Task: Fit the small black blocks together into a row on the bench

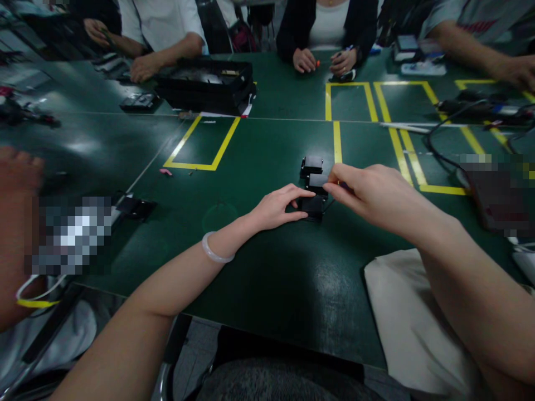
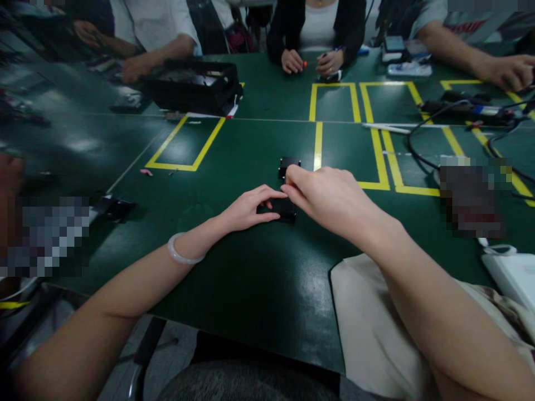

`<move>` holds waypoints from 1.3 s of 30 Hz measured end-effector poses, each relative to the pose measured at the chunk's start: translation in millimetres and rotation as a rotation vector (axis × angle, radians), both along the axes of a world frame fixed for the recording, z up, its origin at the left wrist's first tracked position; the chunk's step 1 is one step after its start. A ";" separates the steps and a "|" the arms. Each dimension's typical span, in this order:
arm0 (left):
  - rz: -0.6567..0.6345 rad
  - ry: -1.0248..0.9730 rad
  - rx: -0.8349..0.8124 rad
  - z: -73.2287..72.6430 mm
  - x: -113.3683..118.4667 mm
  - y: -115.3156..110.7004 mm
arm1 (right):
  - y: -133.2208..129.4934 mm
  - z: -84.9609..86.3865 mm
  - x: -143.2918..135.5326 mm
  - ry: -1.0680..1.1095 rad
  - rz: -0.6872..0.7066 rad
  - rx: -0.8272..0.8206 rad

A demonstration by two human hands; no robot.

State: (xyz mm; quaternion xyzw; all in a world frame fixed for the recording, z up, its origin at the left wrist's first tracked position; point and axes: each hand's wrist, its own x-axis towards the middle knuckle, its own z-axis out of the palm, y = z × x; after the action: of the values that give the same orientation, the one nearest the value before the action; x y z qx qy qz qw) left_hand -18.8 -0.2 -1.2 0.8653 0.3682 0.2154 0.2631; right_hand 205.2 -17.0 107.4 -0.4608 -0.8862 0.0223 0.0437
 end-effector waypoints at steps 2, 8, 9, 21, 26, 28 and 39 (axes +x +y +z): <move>0.001 0.002 -0.001 -0.4 0.1 0.3 | -0.2 -0.2 0.3 0.010 -0.005 0.009; -0.004 -0.007 -0.001 -0.1 0.0 -0.2 | -0.8 0.0 0.7 0.050 0.007 0.022; -0.005 -0.007 -0.003 0.1 0.1 -0.3 | -0.3 0.2 0.7 0.044 0.005 0.018; 0.001 -0.006 0.005 0.4 0.0 -1.4 | -0.2 -1.0 0.5 0.048 0.015 0.024; 0.001 -0.011 0.015 0.0 0.4 -1.6 | -0.4 -0.3 0.3 0.015 -0.003 0.025; 0.002 -0.006 0.015 -0.4 0.5 -1.6 | -0.4 -0.6 0.1 0.009 -0.011 0.030; 0.005 0.017 0.019 0.8 1.3 -3.1 | 0.6 1.3 0.4 0.007 -0.002 0.000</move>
State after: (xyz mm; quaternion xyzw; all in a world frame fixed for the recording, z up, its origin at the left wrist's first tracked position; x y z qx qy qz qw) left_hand -17.5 -3.3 -0.4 0.8687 0.3705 0.2121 0.2513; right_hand 205.6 -16.4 108.7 -0.4617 -0.8855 0.0241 0.0468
